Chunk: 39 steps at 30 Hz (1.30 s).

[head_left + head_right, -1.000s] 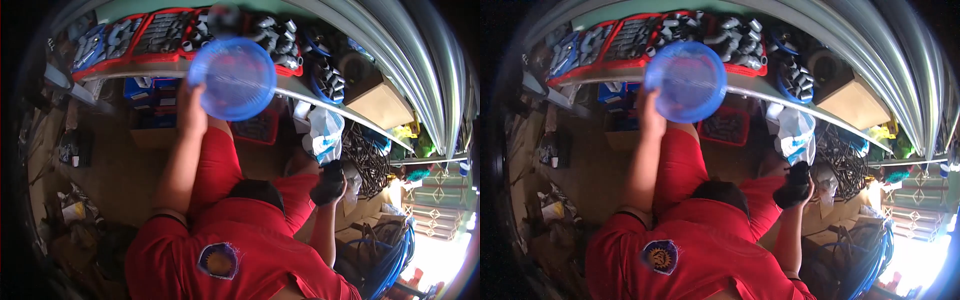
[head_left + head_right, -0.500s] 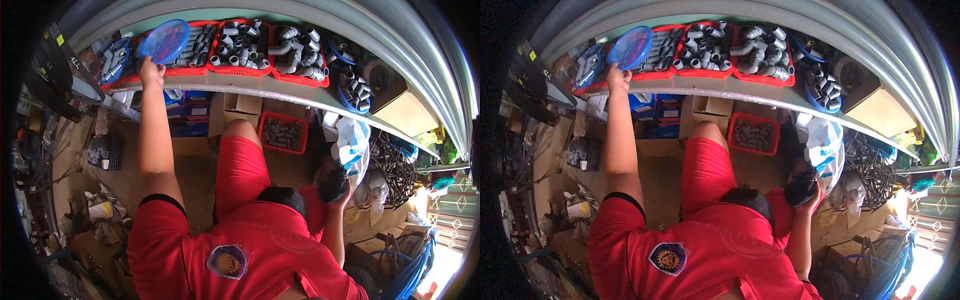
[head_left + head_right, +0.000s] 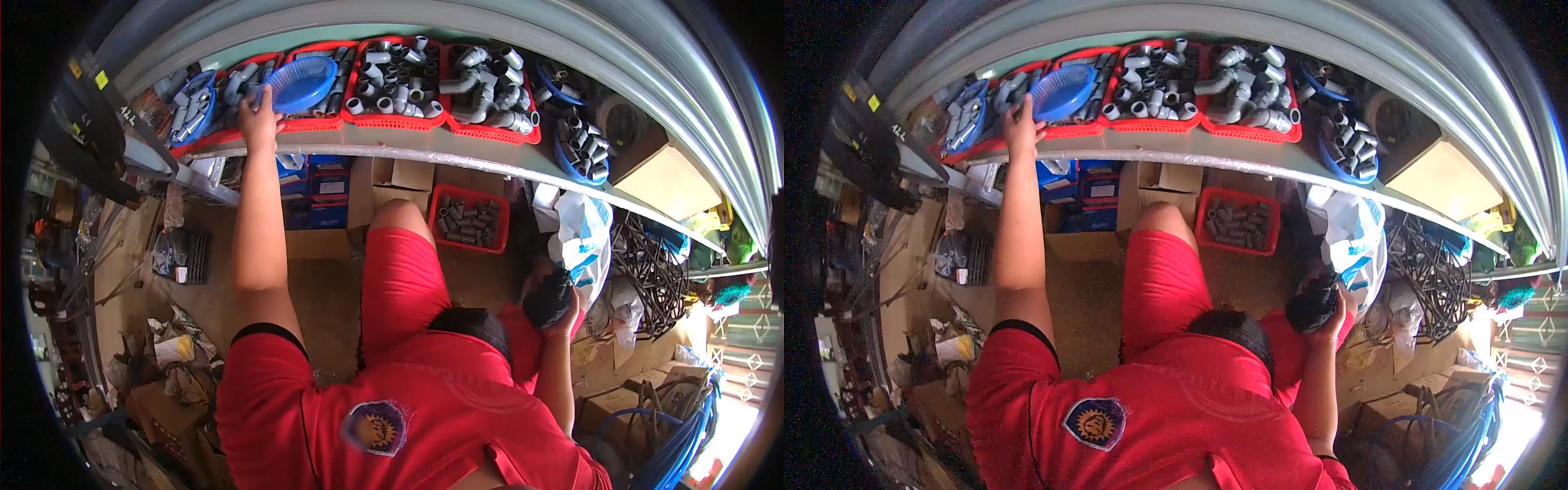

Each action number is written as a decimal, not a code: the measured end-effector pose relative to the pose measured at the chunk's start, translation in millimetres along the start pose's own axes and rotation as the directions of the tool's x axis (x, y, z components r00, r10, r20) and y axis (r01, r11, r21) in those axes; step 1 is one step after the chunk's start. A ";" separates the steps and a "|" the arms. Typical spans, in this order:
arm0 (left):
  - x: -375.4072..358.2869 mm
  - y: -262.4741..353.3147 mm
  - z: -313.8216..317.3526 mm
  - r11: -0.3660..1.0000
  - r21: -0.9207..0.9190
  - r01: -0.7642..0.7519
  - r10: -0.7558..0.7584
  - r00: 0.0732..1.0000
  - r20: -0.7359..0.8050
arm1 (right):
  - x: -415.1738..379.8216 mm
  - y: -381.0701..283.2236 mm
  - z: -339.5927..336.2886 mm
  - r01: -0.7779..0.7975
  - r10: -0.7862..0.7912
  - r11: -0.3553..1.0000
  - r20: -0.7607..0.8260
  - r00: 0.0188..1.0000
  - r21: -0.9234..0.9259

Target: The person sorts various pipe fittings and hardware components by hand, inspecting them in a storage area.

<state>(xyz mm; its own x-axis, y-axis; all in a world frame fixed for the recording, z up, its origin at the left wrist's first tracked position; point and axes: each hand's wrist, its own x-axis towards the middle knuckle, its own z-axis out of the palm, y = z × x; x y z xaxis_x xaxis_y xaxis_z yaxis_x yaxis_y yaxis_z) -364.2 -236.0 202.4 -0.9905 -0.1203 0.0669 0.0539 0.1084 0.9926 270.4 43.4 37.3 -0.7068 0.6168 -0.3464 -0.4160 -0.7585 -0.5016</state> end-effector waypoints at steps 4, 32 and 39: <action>1.6 -10.2 -7.9 0.955 0.112 -0.274 0.268 0.961 0.066 | 1.5 -4.2 -23.1 0.015 -0.016 1.000 0.028 0.999 0.009; -200.8 -83.2 -97.5 0.994 0.037 0.103 -0.109 0.902 0.419 | 188.1 -84.4 210.3 0.531 -0.558 0.230 0.337 0.758 -0.815; -276.6 -133.1 -81.6 0.988 0.152 0.013 -0.105 0.782 0.614 | 169.8 50.1 -42.1 -0.350 -0.017 0.704 -0.508 0.861 -0.617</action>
<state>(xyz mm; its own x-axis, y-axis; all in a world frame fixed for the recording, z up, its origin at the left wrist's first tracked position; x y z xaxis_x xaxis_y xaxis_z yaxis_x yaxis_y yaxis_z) -87.1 -297.6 60.0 -0.8581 0.5006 -0.1141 0.0208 0.2560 0.9665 153.7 119.0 -80.1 -0.3110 0.6511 -0.6923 0.3075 -0.6203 -0.7216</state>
